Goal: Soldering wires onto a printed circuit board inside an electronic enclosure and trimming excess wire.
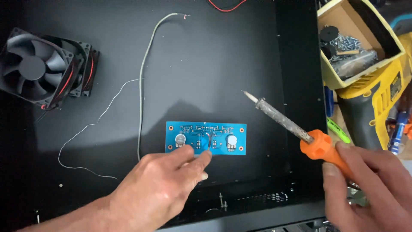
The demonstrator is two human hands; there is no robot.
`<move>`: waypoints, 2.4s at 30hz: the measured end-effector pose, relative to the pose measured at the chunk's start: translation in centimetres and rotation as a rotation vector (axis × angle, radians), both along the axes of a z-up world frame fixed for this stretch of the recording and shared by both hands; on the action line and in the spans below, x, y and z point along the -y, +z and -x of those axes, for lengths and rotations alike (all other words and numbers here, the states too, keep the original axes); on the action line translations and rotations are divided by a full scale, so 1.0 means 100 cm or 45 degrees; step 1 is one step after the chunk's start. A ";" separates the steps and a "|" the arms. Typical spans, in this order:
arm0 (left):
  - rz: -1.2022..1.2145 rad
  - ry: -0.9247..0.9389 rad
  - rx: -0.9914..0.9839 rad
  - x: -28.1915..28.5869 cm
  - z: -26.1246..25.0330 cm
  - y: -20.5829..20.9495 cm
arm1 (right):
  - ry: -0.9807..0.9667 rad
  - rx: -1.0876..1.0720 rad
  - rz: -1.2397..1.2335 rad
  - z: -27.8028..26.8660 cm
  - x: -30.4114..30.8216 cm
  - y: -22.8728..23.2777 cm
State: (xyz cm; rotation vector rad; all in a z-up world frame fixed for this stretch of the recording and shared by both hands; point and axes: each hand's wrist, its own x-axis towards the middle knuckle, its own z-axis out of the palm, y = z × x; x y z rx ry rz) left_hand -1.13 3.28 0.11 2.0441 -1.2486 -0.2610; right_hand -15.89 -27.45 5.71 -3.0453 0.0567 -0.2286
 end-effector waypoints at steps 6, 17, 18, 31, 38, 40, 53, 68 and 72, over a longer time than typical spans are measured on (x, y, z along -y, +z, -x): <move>-0.029 -0.103 0.089 0.001 0.003 -0.010 | -0.038 -0.039 -0.064 -0.020 0.008 0.002; -0.076 -0.040 0.006 0.005 0.004 -0.006 | 0.288 -0.080 0.012 -0.031 0.017 -0.012; -0.076 -0.039 0.005 0.006 0.004 -0.006 | 0.288 -0.081 0.013 -0.031 0.015 -0.012; -0.091 0.146 0.087 0.005 0.008 0.002 | 0.405 0.037 0.067 -0.044 0.006 -0.003; -0.048 0.137 0.251 -0.001 0.005 -0.003 | -0.410 -0.216 -0.121 -0.077 -0.008 0.019; -0.019 0.144 0.266 0.001 0.002 0.003 | -0.363 -0.178 -0.177 -0.085 -0.002 0.012; -0.072 0.079 0.350 -0.006 0.006 0.003 | -0.150 -0.349 -0.430 -0.114 -0.032 0.019; -0.007 0.045 0.470 -0.002 0.007 0.011 | -0.184 -0.908 -0.735 -0.162 -0.081 0.038; -0.017 0.036 0.504 -0.003 0.007 0.012 | -0.119 -0.960 -0.851 -0.165 -0.084 0.028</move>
